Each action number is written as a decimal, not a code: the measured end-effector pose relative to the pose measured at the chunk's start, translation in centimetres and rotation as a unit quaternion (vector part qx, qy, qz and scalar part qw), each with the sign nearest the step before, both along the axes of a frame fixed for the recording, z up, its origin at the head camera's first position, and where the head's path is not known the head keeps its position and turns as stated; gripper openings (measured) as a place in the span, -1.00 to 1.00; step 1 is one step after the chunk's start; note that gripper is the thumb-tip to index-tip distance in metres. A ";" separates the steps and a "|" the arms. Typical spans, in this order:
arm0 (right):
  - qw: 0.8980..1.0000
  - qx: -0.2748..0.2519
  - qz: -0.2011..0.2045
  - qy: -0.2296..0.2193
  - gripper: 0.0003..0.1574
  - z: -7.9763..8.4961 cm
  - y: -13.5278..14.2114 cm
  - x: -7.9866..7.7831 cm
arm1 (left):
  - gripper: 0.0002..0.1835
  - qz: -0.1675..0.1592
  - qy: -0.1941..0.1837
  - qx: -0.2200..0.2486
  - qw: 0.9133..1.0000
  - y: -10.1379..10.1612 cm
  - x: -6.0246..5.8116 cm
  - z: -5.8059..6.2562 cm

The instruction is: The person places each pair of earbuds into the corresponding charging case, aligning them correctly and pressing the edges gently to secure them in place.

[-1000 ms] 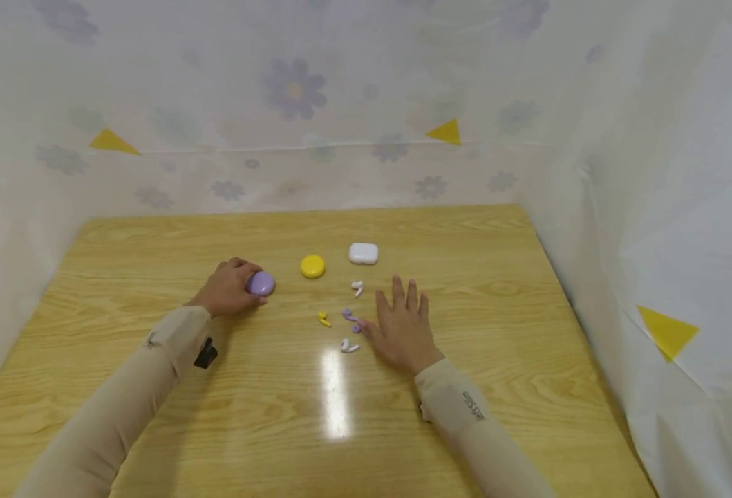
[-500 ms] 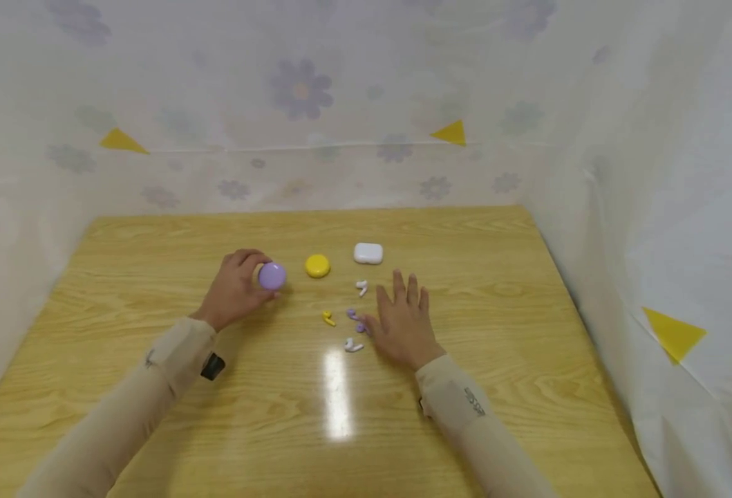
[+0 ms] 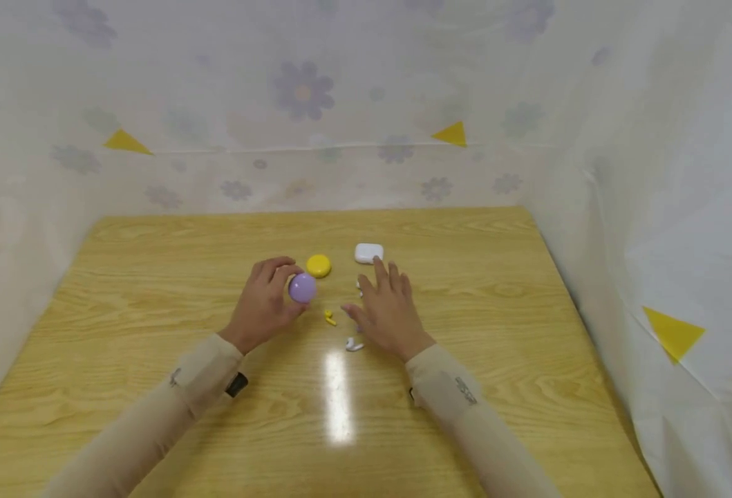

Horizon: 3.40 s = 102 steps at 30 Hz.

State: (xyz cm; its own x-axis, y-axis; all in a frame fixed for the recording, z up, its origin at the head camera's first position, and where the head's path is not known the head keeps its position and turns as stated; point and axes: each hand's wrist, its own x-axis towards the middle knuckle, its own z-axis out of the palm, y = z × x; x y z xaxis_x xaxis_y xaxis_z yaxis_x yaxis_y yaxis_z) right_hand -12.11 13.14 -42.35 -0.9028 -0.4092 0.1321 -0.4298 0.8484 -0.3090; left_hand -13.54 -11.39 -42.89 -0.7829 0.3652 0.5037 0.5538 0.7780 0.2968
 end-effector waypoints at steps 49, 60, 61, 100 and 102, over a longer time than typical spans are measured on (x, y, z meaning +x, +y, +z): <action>0.987 -0.089 0.083 0.103 -0.75 0.2 -0.7 -0.9 | -0.61 -0.081 -0.258 0.138 0.953 2.7 0.3 -1.4; 0.985 -0.093 0.095 0.107 -0.78 -0.2 -1.1 -0.6 | -0.62 -0.083 -0.297 0.178 0.935 3.1 0.4 -1.6; 0.985 -0.090 0.096 0.109 -0.78 -0.2 -1.1 -0.6 | -0.62 -0.083 -0.299 0.180 0.933 3.1 0.5 -1.6; 0.981 -0.095 0.124 0.113 -0.85 0.1 -1.0 -0.9 | -0.73 -0.080 -0.237 0.163 0.954 3.5 0.6 -1.7; 0.982 -0.094 0.123 0.109 -0.83 0.1 -1.0 -1.0 | -0.72 -0.081 -0.234 0.163 0.955 3.6 0.6 -1.7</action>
State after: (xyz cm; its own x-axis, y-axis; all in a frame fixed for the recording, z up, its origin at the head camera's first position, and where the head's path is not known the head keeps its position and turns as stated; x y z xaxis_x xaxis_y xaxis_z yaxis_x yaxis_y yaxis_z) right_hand -13.11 12.18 -42.25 -0.7216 -0.5617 0.4047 -0.6879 0.6477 -0.3276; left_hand -12.99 -7.82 -44.63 -0.8965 0.3842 0.2204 0.4067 0.5169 0.7533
